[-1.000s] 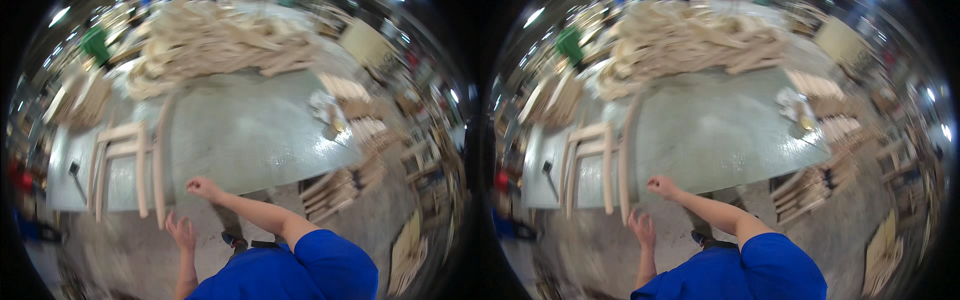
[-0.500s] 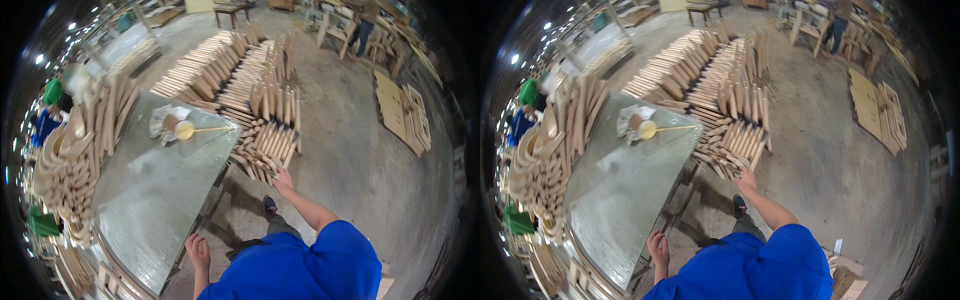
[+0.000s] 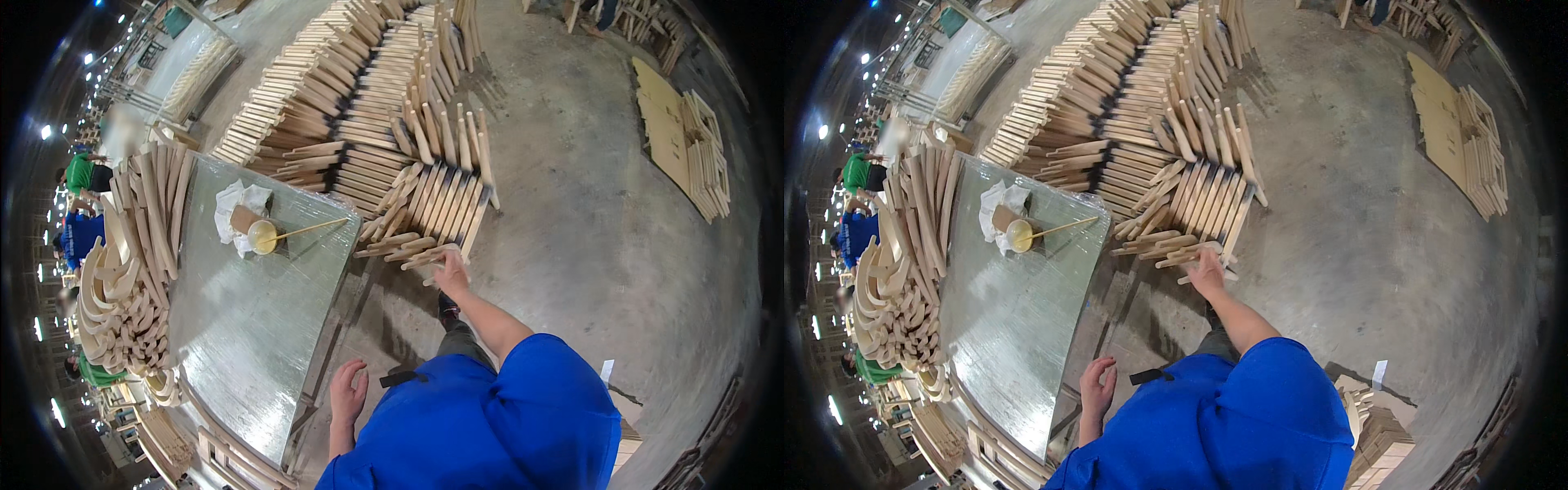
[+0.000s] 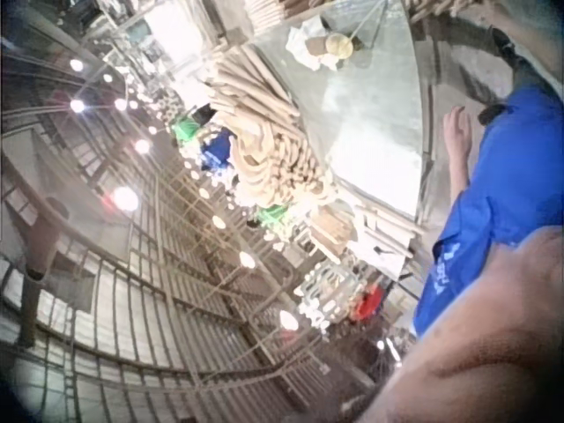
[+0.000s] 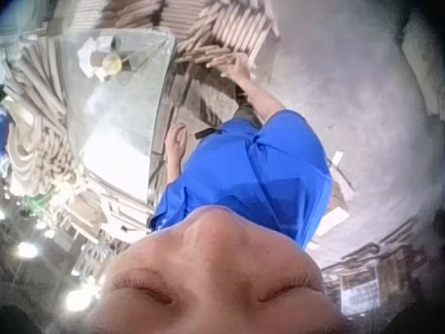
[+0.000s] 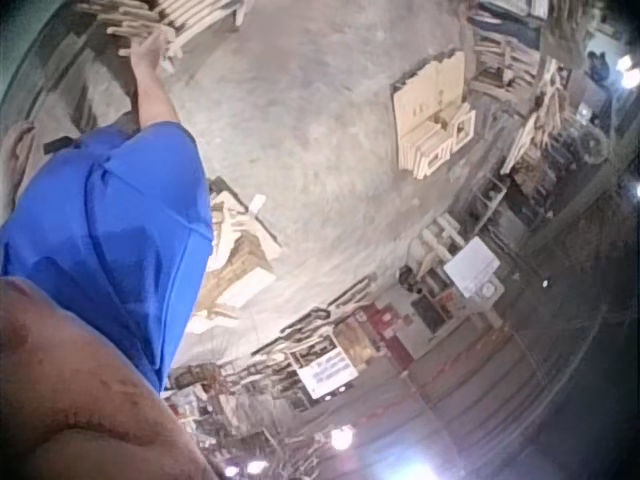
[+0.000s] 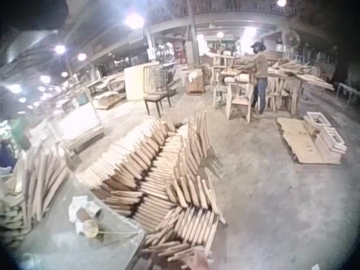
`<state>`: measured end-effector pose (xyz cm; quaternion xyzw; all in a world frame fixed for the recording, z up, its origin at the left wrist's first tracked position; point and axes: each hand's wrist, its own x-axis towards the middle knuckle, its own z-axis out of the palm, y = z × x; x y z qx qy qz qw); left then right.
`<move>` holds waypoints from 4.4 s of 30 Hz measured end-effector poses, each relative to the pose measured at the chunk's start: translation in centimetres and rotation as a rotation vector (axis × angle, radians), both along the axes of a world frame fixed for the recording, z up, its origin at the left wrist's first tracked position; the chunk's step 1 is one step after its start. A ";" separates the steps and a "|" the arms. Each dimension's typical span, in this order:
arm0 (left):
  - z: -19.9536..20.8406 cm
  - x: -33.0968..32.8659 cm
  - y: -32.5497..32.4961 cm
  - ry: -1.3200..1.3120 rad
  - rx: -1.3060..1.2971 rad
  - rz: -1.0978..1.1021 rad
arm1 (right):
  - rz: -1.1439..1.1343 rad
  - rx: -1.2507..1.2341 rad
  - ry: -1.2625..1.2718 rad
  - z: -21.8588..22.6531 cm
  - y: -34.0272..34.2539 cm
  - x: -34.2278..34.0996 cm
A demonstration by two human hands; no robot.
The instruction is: The person applies glue to the joints of wooden chair frames and curved seat parts using a small brush. They pick up individual components from a pile, apply the adhesive to specific holes and edges, and then place the parts onto a metal work table. The person works in a factory setting with other workers visible in the background.
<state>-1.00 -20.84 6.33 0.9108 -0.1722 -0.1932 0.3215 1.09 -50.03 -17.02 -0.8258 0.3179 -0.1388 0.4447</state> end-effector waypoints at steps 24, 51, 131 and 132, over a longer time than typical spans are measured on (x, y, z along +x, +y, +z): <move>-3.3 -6.4 5.1 0.094 -0.213 0.169 | -0.008 0.588 -0.528 26.0 -15.8 0.8; -2.4 -25.6 28.0 0.075 -0.813 1.179 | 1.239 0.214 -0.616 45.2 31.6 -0.2; -6.6 1.9 41.9 -0.364 0.484 0.947 | 0.417 0.979 -1.070 37.7 59.7 67.9; -6.1 1.9 42.0 -0.358 0.497 0.941 | 0.431 0.968 -1.076 38.0 59.4 67.6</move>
